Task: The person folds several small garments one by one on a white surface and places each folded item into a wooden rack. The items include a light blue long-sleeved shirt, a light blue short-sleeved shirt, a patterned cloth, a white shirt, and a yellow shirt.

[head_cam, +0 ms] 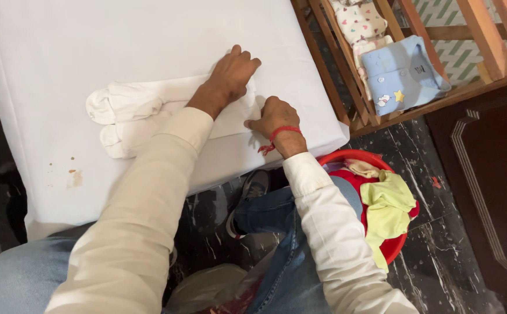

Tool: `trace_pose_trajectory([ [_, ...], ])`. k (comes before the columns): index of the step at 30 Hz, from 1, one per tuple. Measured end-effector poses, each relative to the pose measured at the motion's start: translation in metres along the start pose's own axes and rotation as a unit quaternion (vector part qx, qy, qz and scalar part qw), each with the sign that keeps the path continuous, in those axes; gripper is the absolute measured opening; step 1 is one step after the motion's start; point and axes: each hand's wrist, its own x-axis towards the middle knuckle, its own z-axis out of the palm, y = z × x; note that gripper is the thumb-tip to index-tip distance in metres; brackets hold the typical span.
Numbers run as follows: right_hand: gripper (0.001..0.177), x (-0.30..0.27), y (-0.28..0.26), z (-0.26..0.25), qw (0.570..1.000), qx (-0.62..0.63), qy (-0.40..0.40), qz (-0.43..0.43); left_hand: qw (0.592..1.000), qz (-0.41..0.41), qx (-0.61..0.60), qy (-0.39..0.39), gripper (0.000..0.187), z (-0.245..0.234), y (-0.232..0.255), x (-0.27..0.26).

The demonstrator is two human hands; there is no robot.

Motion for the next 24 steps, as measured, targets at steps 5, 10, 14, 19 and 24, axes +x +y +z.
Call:
trace_pose_trajectory([
  [5, 0.034, -0.017, -0.010, -0.011, 0.997, 0.038, 0.030, -0.061, 0.999, -0.020, -0.046, 0.012, 0.033, -0.038, 0.004, -0.008],
  [10, 0.030, -0.046, -0.041, -0.008, 0.955, 0.142, 0.150, -0.213, 0.995, -0.016, -0.071, 0.068, 0.025, -0.100, -0.005, -0.047],
  [14, 0.024, -0.073, -0.083, 0.010, 0.925, 0.165, 0.155, -0.305, 0.993, -0.033, -0.042, 0.104, 0.033, -0.146, -0.026, -0.097],
  [19, 0.023, -0.095, -0.125, 0.034, 0.880, 0.144, 0.171, -0.420, 0.981, -0.108, -0.040, 0.153, 0.038, -0.172, -0.049, -0.160],
  [24, 0.021, -0.100, -0.149, 0.057, 0.870, 0.114, 0.134, -0.461, 0.969, -0.191, -0.053, 0.146, 0.039, -0.169, -0.070, -0.198],
])
